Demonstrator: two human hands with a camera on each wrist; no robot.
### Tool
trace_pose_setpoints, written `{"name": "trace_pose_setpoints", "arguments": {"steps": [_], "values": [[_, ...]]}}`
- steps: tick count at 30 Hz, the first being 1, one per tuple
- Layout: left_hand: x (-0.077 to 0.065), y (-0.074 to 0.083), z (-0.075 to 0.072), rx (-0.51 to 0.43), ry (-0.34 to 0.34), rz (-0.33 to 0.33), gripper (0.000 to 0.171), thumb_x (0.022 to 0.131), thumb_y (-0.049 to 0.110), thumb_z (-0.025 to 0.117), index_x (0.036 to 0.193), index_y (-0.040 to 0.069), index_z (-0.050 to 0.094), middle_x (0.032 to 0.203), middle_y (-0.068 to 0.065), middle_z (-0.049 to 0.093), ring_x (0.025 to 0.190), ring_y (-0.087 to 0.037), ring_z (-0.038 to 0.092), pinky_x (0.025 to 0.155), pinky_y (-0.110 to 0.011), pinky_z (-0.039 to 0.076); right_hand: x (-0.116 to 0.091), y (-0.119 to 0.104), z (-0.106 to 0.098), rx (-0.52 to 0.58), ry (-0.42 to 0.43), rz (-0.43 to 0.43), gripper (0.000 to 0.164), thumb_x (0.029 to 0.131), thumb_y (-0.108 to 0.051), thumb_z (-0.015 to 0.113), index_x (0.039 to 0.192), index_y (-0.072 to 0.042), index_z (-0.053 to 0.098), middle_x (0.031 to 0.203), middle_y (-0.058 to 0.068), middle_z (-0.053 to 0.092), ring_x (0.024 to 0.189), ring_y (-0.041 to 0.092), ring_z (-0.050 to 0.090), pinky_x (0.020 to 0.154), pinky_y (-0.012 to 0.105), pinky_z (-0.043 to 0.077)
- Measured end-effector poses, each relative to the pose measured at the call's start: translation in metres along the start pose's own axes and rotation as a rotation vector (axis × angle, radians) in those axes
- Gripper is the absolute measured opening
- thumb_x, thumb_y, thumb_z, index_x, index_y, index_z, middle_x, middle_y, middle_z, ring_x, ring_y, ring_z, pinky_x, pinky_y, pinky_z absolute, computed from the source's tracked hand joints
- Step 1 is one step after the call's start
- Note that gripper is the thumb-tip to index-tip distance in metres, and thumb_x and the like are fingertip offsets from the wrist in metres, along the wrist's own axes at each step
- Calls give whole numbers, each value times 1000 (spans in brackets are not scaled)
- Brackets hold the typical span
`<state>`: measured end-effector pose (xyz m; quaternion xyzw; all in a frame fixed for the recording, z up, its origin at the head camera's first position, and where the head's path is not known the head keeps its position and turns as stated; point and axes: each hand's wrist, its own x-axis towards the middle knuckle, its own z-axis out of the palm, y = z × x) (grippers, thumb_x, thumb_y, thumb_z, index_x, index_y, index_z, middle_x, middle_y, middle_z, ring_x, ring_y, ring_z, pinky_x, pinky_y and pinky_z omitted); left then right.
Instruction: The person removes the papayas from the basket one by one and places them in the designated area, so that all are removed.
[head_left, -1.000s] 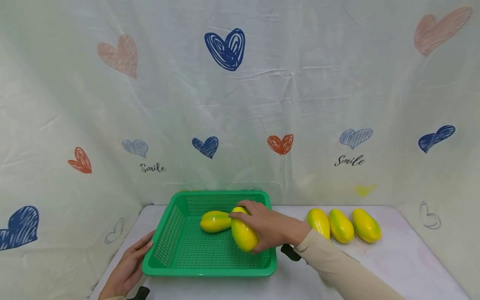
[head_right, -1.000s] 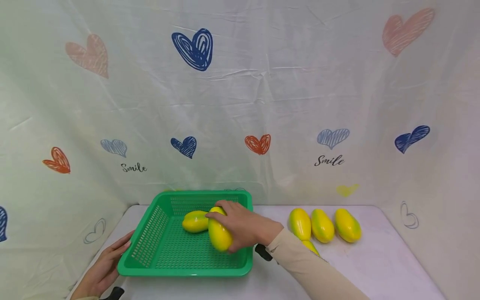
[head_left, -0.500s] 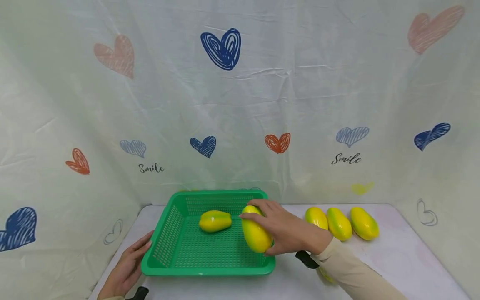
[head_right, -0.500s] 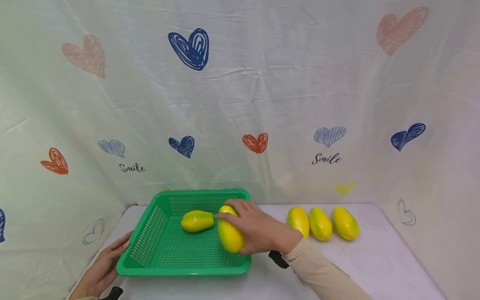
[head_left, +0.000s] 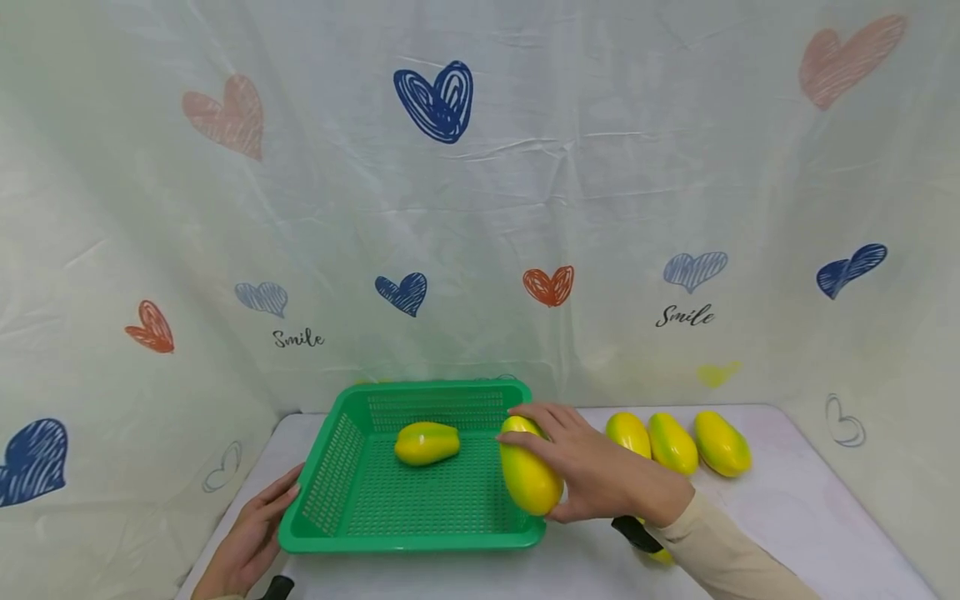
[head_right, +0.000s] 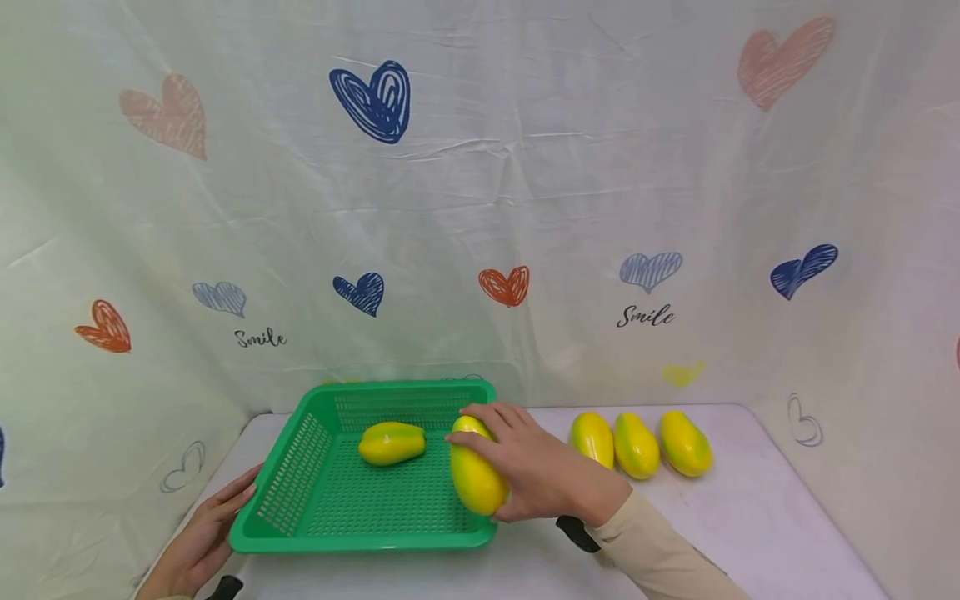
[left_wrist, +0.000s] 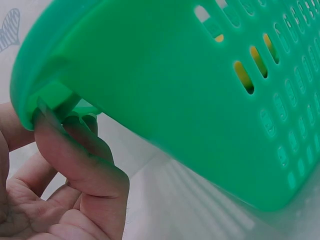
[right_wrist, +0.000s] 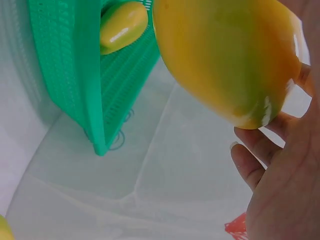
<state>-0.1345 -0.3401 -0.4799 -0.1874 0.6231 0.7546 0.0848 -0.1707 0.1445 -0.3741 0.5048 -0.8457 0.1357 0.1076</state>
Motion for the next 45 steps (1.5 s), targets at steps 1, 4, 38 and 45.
{"name": "trace_pose_setpoints", "arguments": {"steps": [1,4,38,45], "values": [[0,0,0,3,-1,1,71,113,21,54,168,8,12,108,28,64,107,3,67,103,-24,55,-2,0,0,-7,6,0,97,70,-36,99,153,-22,49,160,11,38,140,32,43,107,52,53],[0,0,0,-1,-1,-1,71,113,20,54,168,8,12,107,27,65,106,2,68,103,-24,56,-8,0,-2,-15,22,4,98,70,-35,99,153,-23,48,160,10,38,138,31,43,105,51,55],[0,-1,-3,-59,-15,-20,29,112,20,55,127,43,64,108,25,70,108,0,69,103,-24,56,-79,6,-9,-148,140,81,100,54,-33,103,142,-31,56,151,7,45,130,25,46,94,51,58],[-1,-1,-3,-36,-21,-14,44,113,22,55,152,38,46,109,28,67,108,2,67,103,-23,56,-99,12,-12,-150,180,130,104,47,-29,104,140,-33,56,151,5,43,130,24,46,101,54,47]]}}
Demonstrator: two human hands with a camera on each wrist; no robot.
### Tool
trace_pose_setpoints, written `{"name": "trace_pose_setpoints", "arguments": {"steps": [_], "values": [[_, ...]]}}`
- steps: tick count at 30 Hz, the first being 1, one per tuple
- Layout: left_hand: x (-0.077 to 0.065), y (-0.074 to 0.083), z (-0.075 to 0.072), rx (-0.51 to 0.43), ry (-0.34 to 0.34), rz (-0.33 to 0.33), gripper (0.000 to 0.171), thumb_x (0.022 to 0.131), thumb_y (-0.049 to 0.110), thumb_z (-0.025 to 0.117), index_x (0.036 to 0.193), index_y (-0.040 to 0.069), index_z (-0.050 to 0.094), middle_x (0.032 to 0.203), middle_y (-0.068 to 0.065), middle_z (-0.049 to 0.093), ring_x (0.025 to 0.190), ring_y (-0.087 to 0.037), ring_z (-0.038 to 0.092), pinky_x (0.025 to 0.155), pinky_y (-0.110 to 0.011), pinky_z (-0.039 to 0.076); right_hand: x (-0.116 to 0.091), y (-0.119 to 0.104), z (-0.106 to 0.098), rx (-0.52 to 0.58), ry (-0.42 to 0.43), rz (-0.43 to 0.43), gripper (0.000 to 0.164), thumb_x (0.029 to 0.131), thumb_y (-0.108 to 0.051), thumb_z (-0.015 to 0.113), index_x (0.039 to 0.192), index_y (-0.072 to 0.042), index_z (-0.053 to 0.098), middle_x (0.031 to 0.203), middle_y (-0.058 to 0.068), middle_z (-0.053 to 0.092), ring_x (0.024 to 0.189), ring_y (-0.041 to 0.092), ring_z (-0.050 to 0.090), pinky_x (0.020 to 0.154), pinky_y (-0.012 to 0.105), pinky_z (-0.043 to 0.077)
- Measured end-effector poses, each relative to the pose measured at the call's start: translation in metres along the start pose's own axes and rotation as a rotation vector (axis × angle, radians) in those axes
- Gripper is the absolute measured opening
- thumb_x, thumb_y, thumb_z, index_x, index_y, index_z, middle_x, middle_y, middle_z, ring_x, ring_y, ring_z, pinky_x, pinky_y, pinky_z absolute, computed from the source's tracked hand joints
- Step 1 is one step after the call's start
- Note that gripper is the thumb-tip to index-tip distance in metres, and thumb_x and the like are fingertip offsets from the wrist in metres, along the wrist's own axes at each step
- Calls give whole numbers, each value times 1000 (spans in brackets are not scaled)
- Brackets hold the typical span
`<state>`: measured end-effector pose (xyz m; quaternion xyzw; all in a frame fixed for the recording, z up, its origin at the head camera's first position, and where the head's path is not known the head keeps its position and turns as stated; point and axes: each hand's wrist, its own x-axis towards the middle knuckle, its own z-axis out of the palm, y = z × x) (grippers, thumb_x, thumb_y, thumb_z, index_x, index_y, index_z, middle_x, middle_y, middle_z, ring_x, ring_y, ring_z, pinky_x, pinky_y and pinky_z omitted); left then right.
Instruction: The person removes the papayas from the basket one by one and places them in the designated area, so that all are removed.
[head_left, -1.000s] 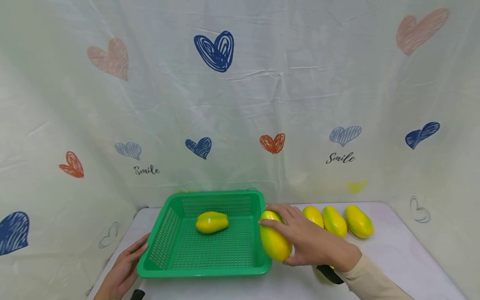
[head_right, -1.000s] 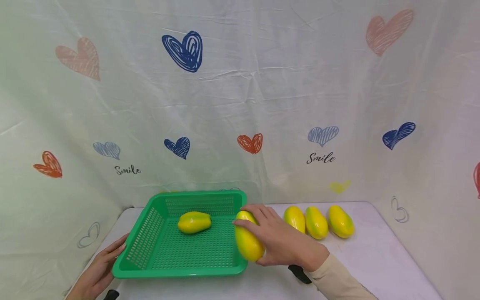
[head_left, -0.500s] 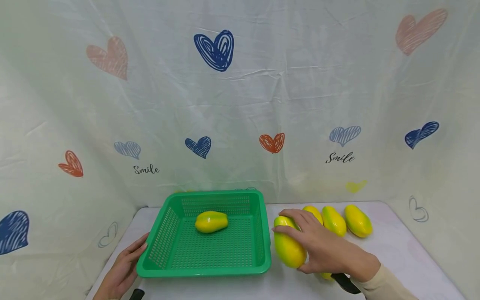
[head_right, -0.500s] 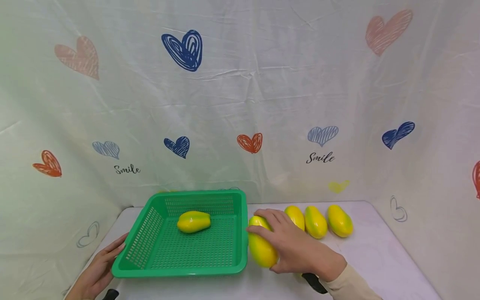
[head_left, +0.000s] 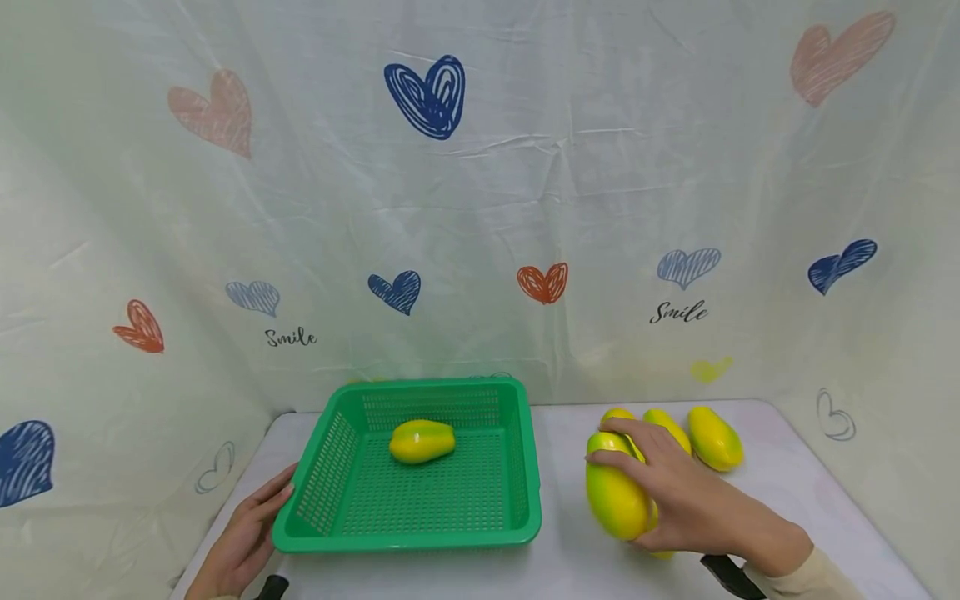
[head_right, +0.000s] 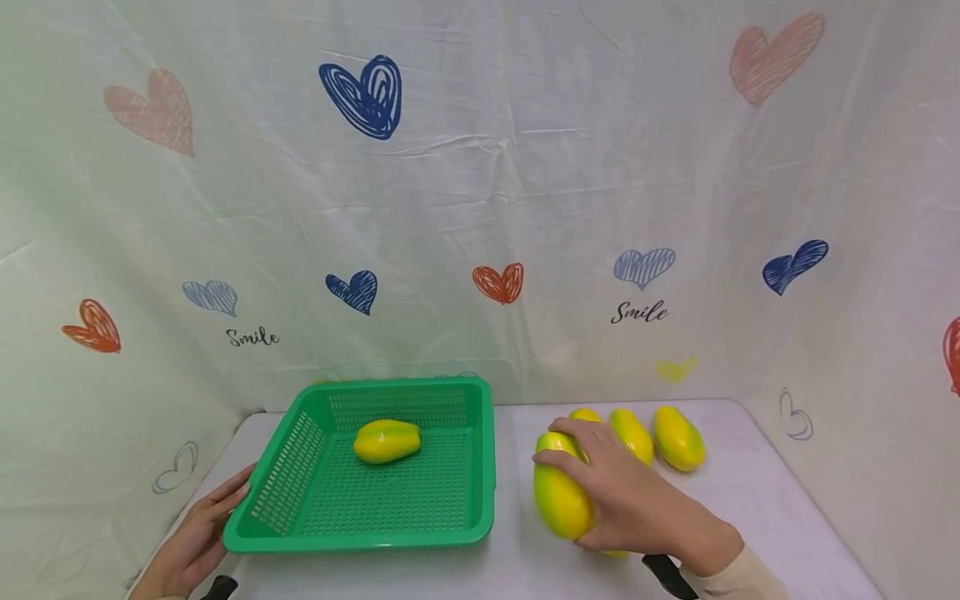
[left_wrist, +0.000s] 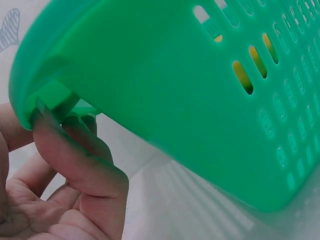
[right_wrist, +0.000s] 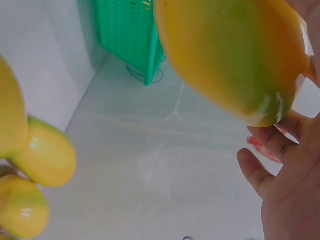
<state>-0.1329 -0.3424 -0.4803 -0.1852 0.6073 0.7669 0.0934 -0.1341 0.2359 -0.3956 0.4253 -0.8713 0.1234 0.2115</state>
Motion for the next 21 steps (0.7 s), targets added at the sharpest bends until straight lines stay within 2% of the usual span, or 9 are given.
{"name": "trace_pose_setpoints", "arguments": {"steps": [2,6,7,11,13,15,17,18,21], "values": [[0,0,0,1,1,-1,43,113,22,54,152,38,47,109,28,67,108,2,67,103,-23,56,-5,3,-1,-6,2,18,105,47,-30,104,139,-33,56,152,6,43,129,26,47,100,54,47],[0,0,0,6,4,-1,51,113,23,54,160,32,38,109,28,67,108,2,67,102,-23,56,-16,8,-2,-27,3,50,107,45,-35,107,139,-34,55,150,8,44,128,31,48,91,59,57],[0,0,0,4,5,-1,49,113,23,55,158,34,41,109,28,67,108,2,67,102,-23,56,-19,9,-2,-28,5,57,108,45,-35,107,139,-35,55,150,8,44,128,31,48,90,60,58],[0,-1,0,-11,4,-1,30,112,22,56,130,45,62,108,27,68,108,1,68,103,-24,56,-30,14,-2,-44,1,94,110,44,-39,108,140,-35,55,150,7,44,128,28,46,88,57,60],[0,-1,-1,-18,2,-1,26,112,21,56,113,43,69,108,26,69,108,0,69,103,-24,56,-36,18,-2,-59,2,117,110,43,-38,108,140,-35,56,150,6,44,127,25,46,88,54,60],[0,-1,-1,-21,1,-1,27,112,20,56,109,42,70,108,26,69,108,0,69,102,-24,56,-42,21,-2,-63,4,140,110,41,-36,108,139,-35,57,150,7,44,128,25,45,88,53,58],[1,0,-1,-25,1,-3,27,112,20,56,110,42,70,108,25,70,108,0,69,102,-24,57,-48,25,-3,-73,11,157,110,40,-35,108,137,-34,57,149,7,44,128,25,45,89,50,57],[1,0,-1,-25,-3,-3,26,112,20,56,111,42,70,108,26,69,108,0,69,102,-24,56,-51,27,-3,-77,16,164,109,39,-34,108,136,-34,58,149,8,44,129,26,44,97,43,55],[1,0,-1,-34,-1,-5,24,111,21,57,114,42,69,108,26,70,107,0,69,102,-24,57,-58,33,-4,-64,35,165,109,38,-31,107,136,-31,58,149,10,43,129,31,42,116,23,37]]}}
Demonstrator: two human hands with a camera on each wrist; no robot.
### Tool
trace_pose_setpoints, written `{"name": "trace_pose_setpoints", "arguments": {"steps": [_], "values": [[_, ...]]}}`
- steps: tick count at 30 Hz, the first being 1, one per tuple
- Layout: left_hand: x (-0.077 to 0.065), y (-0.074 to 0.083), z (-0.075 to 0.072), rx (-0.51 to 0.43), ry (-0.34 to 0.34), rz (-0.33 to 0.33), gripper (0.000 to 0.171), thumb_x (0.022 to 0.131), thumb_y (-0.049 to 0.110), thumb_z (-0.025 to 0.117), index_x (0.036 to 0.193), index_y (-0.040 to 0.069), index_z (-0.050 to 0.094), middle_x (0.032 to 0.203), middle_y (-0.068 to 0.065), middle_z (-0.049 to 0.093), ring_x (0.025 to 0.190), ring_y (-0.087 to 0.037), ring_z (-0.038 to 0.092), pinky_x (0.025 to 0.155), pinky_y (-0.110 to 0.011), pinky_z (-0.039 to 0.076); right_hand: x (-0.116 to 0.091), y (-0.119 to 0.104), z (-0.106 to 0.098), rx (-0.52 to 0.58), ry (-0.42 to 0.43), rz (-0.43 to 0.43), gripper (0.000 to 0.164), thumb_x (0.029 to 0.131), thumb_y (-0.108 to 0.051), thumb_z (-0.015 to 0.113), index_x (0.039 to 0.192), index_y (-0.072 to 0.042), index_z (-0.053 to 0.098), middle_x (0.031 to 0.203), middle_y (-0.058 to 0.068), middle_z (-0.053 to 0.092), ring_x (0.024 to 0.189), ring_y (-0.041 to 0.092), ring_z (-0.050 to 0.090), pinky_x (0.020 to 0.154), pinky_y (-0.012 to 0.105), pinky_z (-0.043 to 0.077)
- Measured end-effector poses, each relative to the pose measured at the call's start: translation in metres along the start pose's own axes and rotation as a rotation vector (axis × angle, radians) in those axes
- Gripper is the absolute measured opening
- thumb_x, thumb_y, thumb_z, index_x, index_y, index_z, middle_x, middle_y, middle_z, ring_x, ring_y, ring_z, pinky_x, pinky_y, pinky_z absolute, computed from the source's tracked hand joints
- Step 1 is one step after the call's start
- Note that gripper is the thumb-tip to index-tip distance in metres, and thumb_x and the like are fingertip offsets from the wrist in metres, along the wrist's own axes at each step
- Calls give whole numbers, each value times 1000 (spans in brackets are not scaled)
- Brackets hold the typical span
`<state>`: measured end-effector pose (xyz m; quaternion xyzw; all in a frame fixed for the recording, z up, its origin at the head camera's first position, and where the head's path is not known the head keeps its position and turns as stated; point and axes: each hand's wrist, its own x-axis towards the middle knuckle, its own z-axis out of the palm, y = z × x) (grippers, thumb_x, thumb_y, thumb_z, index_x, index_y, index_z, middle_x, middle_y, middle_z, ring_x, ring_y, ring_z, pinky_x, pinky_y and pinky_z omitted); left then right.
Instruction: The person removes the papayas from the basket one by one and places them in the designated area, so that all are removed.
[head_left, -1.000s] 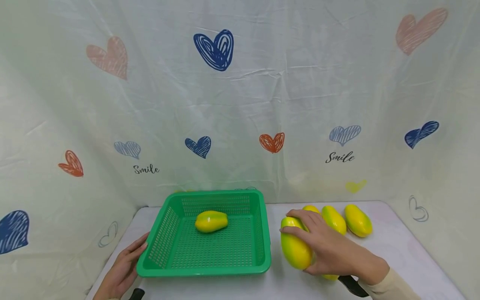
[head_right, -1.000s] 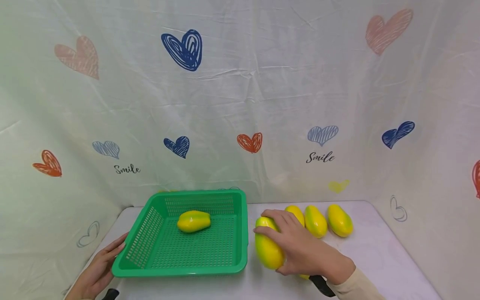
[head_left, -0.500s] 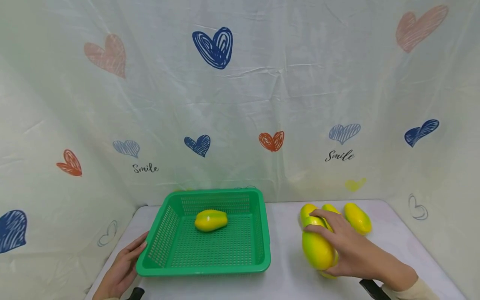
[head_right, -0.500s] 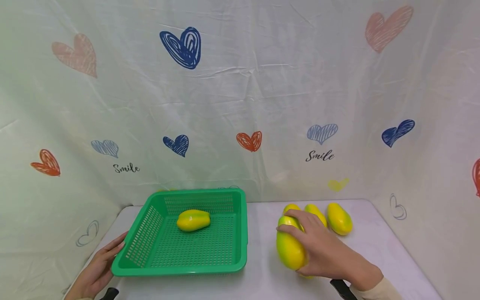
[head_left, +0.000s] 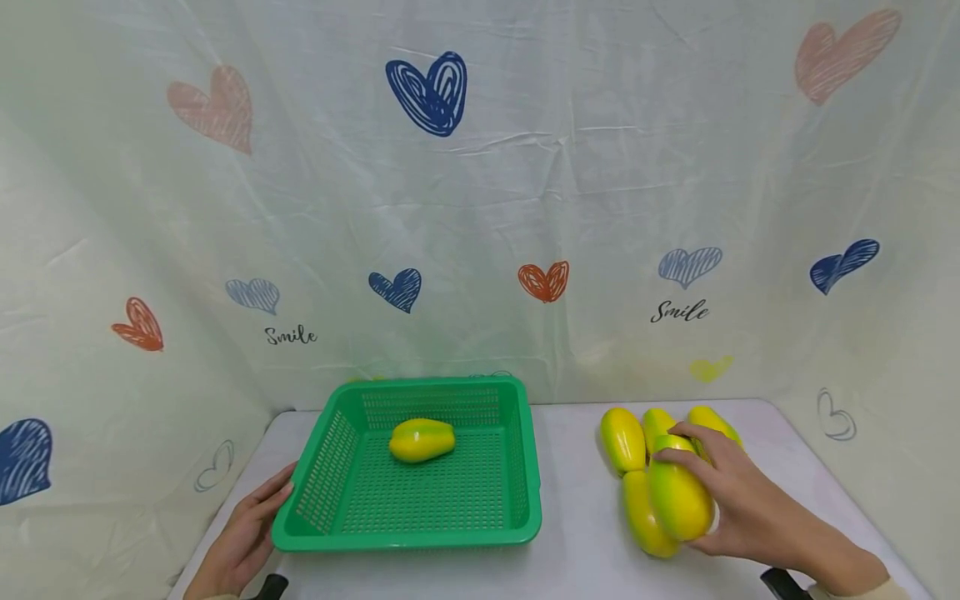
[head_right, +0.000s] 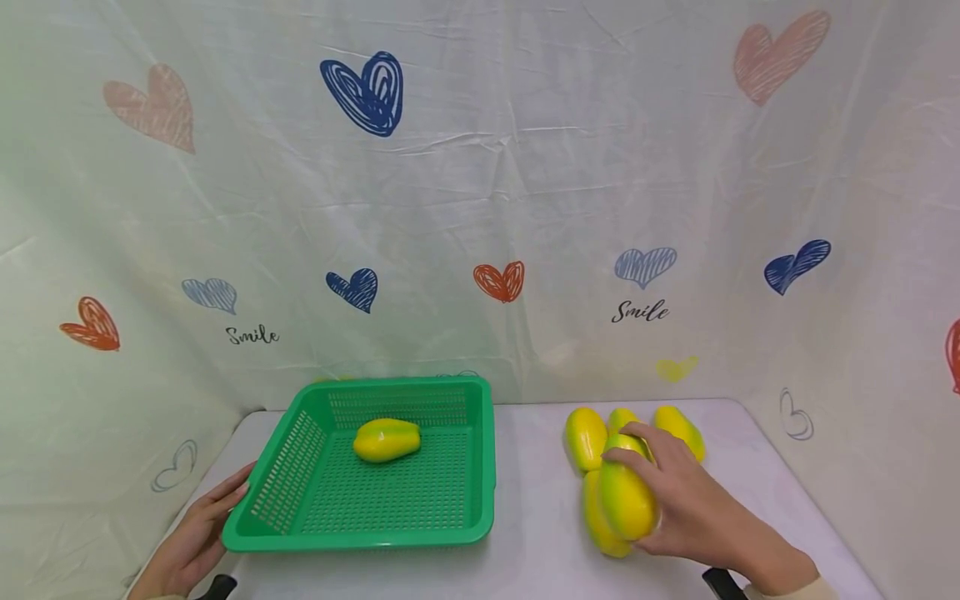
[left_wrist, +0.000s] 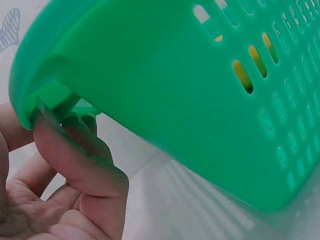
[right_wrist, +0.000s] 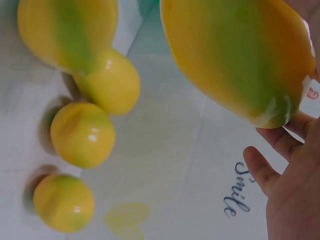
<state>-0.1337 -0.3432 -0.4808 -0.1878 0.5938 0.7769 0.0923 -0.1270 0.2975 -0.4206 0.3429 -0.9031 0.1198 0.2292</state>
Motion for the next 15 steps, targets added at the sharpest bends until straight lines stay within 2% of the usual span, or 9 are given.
{"name": "trace_pose_setpoints", "arguments": {"steps": [2,3,9,11,12,14,15], "values": [[0,0,0,-1,0,-2,24,112,21,57,115,42,69,108,26,69,107,1,68,101,-24,57,-4,4,0,15,10,-1,110,37,-28,107,136,-29,58,149,12,43,129,33,41,118,9,17],[0,0,0,-2,0,-3,24,112,22,57,115,43,69,108,26,69,107,1,68,101,-23,57,-6,6,0,23,11,4,110,37,-26,107,136,-28,58,149,13,42,128,34,41,113,2,6],[0,0,0,1,-1,-4,26,112,21,56,121,43,68,108,24,70,107,1,68,100,-24,57,-17,14,3,39,-3,52,112,36,-23,108,136,-27,59,150,13,42,125,34,44,110,0,5],[1,0,0,4,1,-1,27,112,21,56,124,42,67,108,24,70,107,0,69,100,-24,57,-21,16,4,33,-10,78,112,36,-24,108,136,-29,59,149,12,43,125,34,45,109,1,8],[1,0,0,6,2,0,26,112,21,56,124,42,67,108,24,70,107,0,69,100,-24,57,-23,17,4,27,-12,92,112,36,-25,108,136,-31,59,148,11,44,125,33,46,110,4,14],[1,0,0,6,4,-1,26,112,21,57,122,43,68,108,25,70,107,0,69,100,-24,57,-26,19,4,18,-22,119,112,36,-26,109,136,-33,58,147,10,45,125,32,46,112,18,34],[1,-1,0,6,5,-2,26,112,21,57,121,43,68,108,25,70,107,0,69,100,-24,57,-27,20,5,10,-28,129,112,36,-27,109,135,-34,58,147,9,45,125,32,47,109,26,42]]}}
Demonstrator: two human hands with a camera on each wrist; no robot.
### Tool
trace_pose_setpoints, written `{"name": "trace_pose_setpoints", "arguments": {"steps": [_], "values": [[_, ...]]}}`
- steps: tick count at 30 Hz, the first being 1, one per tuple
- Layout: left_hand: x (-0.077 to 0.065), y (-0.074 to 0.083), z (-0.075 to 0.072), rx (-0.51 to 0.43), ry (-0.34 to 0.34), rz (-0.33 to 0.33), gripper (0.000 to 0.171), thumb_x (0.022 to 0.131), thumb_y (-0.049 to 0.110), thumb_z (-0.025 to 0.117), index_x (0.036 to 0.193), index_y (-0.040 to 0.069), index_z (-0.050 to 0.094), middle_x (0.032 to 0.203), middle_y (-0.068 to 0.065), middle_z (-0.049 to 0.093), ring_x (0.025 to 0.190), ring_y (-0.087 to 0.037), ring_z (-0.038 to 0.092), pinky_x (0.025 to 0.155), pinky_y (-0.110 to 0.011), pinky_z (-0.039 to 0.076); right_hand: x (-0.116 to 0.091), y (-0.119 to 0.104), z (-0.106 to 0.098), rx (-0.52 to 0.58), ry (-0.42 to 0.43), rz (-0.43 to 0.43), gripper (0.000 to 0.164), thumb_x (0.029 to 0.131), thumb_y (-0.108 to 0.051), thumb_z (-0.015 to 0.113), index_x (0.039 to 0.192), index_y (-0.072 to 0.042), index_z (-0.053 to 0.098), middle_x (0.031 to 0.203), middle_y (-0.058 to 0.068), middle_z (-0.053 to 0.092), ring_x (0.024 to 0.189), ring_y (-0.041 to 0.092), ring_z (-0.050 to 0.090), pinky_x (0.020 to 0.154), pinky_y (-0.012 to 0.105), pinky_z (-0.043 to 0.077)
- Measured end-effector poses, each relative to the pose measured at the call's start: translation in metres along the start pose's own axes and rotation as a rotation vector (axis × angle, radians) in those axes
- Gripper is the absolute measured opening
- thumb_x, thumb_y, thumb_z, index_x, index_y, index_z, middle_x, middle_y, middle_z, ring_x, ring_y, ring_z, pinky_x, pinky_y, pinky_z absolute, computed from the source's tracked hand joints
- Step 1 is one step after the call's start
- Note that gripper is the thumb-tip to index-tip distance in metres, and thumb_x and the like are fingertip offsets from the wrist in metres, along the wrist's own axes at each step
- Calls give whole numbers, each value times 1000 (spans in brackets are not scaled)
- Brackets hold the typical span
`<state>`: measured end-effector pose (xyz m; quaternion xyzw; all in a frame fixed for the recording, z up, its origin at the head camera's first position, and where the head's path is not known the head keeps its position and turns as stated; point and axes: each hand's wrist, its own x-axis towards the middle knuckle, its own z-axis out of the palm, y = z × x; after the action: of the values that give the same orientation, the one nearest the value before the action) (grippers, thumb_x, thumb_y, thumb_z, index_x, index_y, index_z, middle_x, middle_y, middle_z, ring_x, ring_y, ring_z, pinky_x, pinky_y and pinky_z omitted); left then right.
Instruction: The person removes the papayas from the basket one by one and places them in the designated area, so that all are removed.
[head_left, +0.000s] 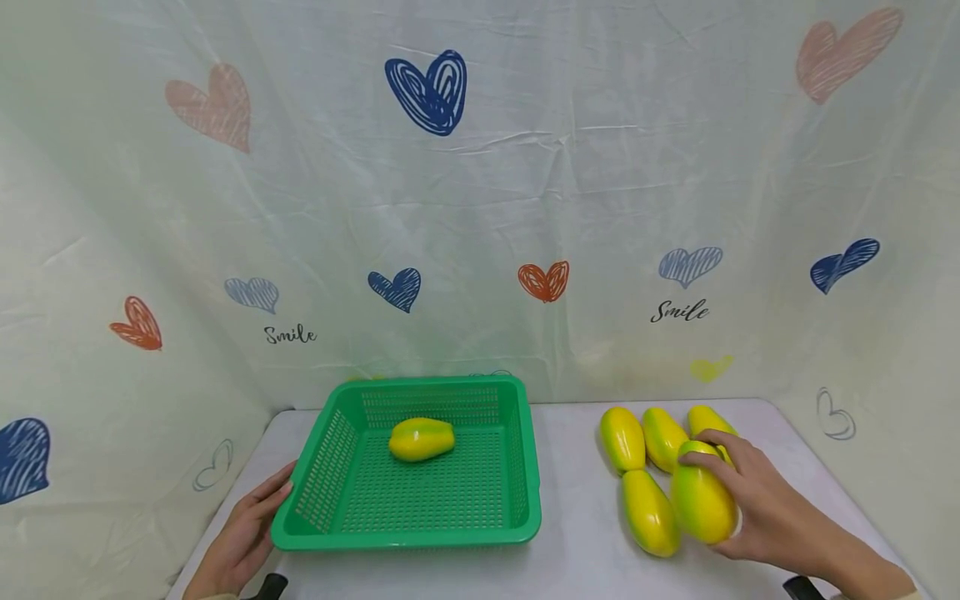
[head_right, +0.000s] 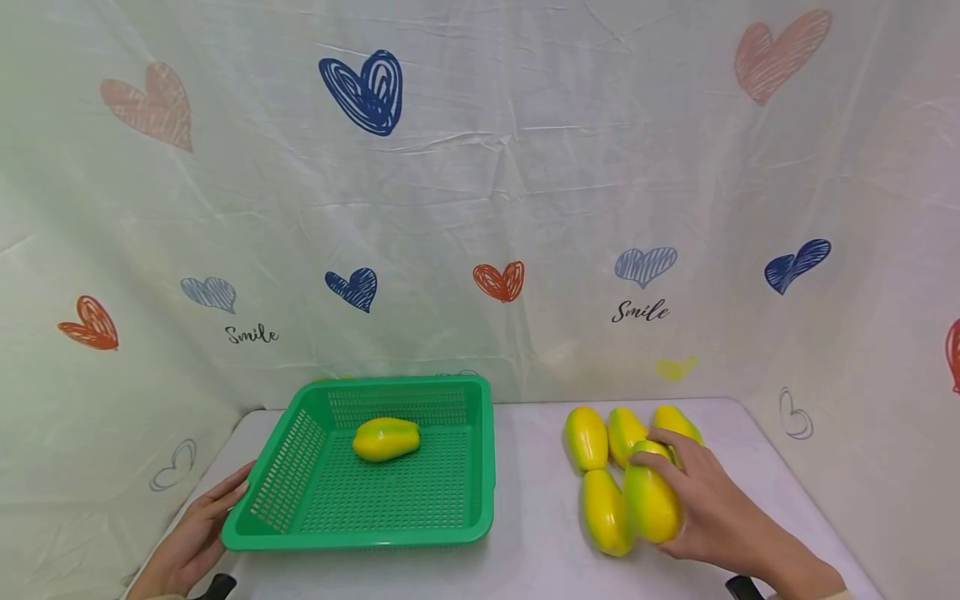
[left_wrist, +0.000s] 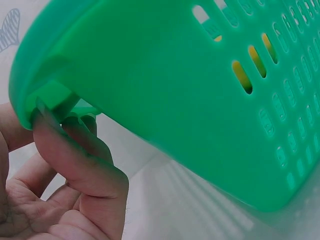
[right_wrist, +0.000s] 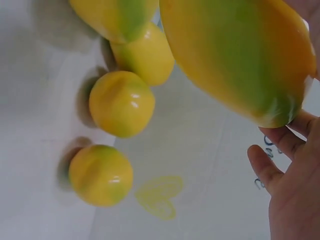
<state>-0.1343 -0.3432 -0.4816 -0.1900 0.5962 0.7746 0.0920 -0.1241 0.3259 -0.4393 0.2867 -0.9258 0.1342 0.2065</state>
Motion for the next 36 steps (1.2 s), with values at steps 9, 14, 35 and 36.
{"name": "trace_pose_setpoints", "arguments": {"steps": [9,14,35,36], "values": [[-1,0,1,2,0,2,26,112,22,56,119,44,68,108,25,69,107,0,69,100,-24,57,-10,12,6,34,24,-13,114,33,-22,108,135,-28,58,143,13,46,120,32,46,107,-2,4],[-1,0,1,21,5,8,33,113,22,55,137,43,60,109,26,69,108,1,68,100,-23,57,-17,18,10,37,25,-7,113,32,-22,107,134,-30,59,142,11,47,118,31,47,106,-2,7],[-1,-2,1,17,8,20,27,113,20,53,120,42,67,109,24,69,108,1,68,100,-23,57,-39,37,36,-12,8,-19,116,26,-33,107,132,-32,60,139,8,49,115,20,48,99,5,24],[-2,-2,1,16,8,22,27,113,20,53,115,42,68,108,24,69,108,1,68,100,-23,57,-40,38,36,-14,5,-15,116,26,-34,107,132,-32,60,139,7,49,115,19,47,99,5,23]]}}
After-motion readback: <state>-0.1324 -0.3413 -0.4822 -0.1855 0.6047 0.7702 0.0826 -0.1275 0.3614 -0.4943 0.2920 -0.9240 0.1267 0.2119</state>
